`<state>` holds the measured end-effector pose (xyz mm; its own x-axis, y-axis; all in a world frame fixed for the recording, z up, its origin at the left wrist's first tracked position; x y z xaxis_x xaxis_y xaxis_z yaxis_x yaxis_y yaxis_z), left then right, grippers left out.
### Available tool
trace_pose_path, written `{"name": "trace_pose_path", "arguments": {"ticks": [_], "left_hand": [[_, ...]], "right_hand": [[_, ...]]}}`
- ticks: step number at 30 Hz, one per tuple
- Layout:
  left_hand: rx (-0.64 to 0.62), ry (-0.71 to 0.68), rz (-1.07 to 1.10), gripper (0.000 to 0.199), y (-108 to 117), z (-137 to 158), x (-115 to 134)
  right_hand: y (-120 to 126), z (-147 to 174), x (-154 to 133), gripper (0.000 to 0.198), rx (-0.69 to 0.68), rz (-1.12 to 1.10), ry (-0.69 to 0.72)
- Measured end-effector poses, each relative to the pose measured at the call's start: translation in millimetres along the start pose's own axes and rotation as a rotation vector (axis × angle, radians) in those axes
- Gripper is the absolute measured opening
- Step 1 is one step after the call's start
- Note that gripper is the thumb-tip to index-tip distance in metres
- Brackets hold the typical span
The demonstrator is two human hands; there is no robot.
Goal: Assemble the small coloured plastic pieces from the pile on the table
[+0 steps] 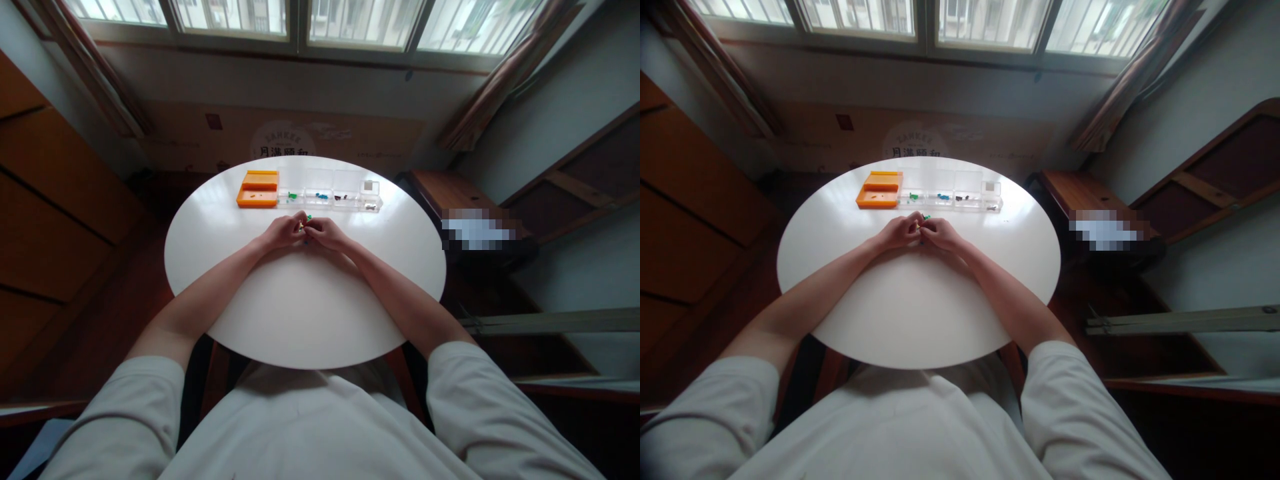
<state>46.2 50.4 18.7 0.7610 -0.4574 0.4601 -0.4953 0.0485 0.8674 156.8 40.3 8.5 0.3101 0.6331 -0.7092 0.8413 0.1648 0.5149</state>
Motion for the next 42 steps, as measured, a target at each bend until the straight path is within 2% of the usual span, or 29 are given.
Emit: {"name": "trace_pose_path", "arguments": {"ticks": [16, 42], "left_hand": [[0.001, 0.004, -0.001, 0.026, 0.8, 0.0, 0.8], [-0.009, 0.005, 0.009, 0.025, 1.8, 0.5, 1.7]], "right_hand": [[1.2, 0.4, -0.7, 0.025, 0.0, 0.024, 0.016], [-2.1, 1.9, -2.1, 0.025, -0.022, -0.065, -0.02]]}}
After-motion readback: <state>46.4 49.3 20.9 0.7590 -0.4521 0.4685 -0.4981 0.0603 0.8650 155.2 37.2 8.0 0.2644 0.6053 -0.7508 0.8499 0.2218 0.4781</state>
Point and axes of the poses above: each hand's wrist, its own z-axis away from the middle knuckle, its own y-axis out of the back of the hand, x = y × z, the point moved 7 cm from there along -z, towards the middle knuckle, and after that the axes turned 15 degrees about y, right-handed, at the moved point
